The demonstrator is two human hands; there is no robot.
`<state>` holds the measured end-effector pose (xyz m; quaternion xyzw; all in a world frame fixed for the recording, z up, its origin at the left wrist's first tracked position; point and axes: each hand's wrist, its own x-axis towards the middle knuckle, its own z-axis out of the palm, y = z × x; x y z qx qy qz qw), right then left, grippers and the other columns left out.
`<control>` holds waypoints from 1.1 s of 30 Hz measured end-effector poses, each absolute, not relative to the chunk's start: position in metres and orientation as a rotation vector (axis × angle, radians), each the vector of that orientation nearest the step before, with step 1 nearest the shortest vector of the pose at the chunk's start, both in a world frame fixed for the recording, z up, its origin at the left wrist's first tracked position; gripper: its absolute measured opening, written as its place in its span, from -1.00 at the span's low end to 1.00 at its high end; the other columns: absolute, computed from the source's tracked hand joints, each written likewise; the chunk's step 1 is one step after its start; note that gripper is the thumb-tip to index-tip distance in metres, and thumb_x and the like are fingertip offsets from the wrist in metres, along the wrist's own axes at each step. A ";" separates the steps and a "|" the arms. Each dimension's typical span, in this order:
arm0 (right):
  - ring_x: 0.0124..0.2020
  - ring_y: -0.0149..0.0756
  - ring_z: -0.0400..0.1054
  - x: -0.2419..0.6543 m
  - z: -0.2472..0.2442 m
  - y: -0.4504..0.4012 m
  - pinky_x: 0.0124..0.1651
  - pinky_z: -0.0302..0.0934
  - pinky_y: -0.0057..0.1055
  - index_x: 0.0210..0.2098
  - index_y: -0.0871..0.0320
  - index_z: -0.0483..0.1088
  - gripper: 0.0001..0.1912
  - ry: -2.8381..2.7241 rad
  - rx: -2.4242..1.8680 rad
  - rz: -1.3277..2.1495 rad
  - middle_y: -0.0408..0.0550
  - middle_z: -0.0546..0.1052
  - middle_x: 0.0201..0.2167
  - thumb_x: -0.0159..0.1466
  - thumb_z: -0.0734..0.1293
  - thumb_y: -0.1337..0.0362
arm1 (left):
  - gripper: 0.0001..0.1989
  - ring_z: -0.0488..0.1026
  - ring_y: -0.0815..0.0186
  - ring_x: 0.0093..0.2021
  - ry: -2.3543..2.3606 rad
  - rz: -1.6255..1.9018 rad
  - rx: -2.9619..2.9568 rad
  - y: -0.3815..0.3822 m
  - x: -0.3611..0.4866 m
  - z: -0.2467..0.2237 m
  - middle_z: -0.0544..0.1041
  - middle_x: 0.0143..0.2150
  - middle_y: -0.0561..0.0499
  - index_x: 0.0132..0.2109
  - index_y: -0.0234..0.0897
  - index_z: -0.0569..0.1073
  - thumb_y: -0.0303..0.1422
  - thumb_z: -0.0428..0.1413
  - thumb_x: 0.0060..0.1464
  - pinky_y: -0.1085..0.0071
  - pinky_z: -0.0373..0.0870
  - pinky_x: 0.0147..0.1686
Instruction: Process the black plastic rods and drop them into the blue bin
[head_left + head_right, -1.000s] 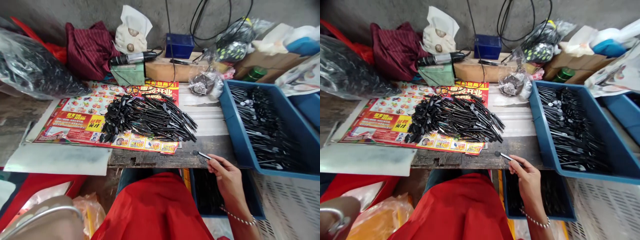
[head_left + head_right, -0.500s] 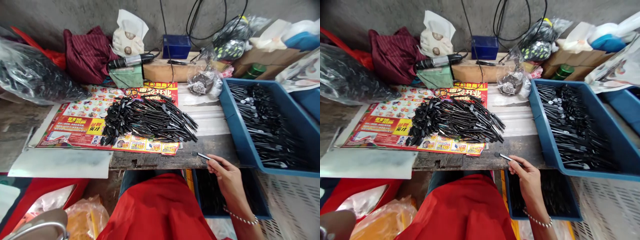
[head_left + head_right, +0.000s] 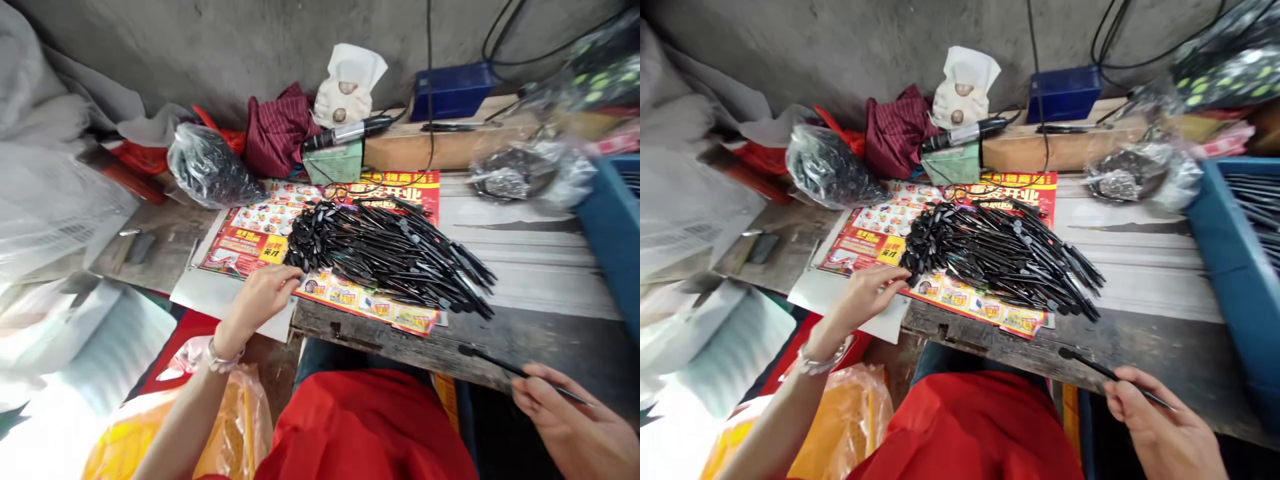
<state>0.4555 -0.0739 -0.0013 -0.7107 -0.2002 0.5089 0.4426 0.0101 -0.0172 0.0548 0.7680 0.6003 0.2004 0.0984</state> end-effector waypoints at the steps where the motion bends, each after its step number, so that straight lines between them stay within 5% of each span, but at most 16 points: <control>1: -0.51 -0.30 0.48 0.457 -0.007 -0.073 -0.43 0.42 -0.62 -0.34 0.02 0.53 -0.52 -0.407 -1.746 1.316 -0.07 0.58 -0.47 -0.31 0.57 0.27 | -0.82 0.57 0.24 -0.22 1.867 0.544 2.208 -0.014 0.004 0.043 0.63 -0.19 -0.04 -0.14 -0.24 0.56 -0.40 0.06 0.21 0.33 0.48 -0.14; 8: -0.53 -0.32 0.46 0.426 -0.006 -0.066 -0.47 0.41 -0.59 -0.31 0.07 0.53 -0.39 -0.208 -1.711 1.497 -0.08 0.58 -0.49 -0.42 0.61 0.31 | -0.83 0.49 0.17 -0.11 1.996 0.392 2.166 -0.005 0.013 -0.015 0.54 -0.15 -0.11 -0.06 -0.31 0.45 -0.40 0.10 0.20 0.28 0.43 -0.08; 17: -0.59 -0.46 0.20 0.387 -0.011 -0.063 -0.59 0.19 -0.56 -0.36 0.13 0.56 -0.65 -0.309 -1.405 1.694 -0.17 0.37 -0.60 -0.10 0.60 0.13 | -0.83 0.47 0.16 -0.17 1.868 0.474 2.313 0.015 0.024 -0.019 0.52 -0.22 -0.12 -0.14 -0.30 0.45 -0.51 -0.01 0.18 0.28 0.41 -0.14; 22: -0.30 -0.34 0.37 0.361 0.000 -0.056 -0.31 0.35 -0.46 -0.37 0.10 0.50 -0.68 -0.209 -1.288 1.852 -0.10 0.46 -0.30 0.00 0.56 0.06 | -0.88 0.50 0.23 -0.23 1.833 0.818 2.112 0.018 0.016 -0.015 0.55 -0.21 -0.07 -0.19 -0.29 0.45 -0.39 0.04 0.14 0.34 0.44 -0.16; 24: -0.33 -0.37 0.37 0.354 0.005 -0.052 -0.21 0.36 -0.40 -0.37 0.10 0.48 -0.68 -0.165 -1.223 1.915 -0.13 0.45 -0.32 0.03 0.55 0.04 | -0.86 0.52 0.29 -0.33 1.836 0.869 2.015 0.021 0.013 -0.014 0.56 -0.27 -0.02 -0.21 -0.28 0.46 -0.33 0.08 0.12 0.40 0.46 -0.24; 28: -0.59 -0.57 0.10 0.349 0.007 -0.047 -0.51 0.16 -0.58 -0.37 0.15 0.47 -0.65 -0.072 -1.118 1.999 -0.24 0.32 -0.51 0.05 0.54 0.02 | -0.75 0.52 0.34 -0.41 1.900 0.908 1.876 0.025 0.014 -0.013 0.57 -0.29 0.03 -0.11 -0.27 0.50 -0.26 0.12 0.08 0.45 0.45 -0.31; 33: -0.61 -0.63 -0.02 0.349 0.007 -0.047 -0.60 -0.05 -0.66 -0.30 0.25 0.51 -0.67 -0.055 -1.082 2.042 -0.22 0.26 -0.53 0.03 0.56 0.18 | -0.60 0.45 0.38 -0.44 1.905 0.907 1.783 0.030 0.019 -0.010 0.51 -0.27 0.02 0.08 -0.24 0.47 -0.27 0.06 0.12 0.45 0.46 -0.32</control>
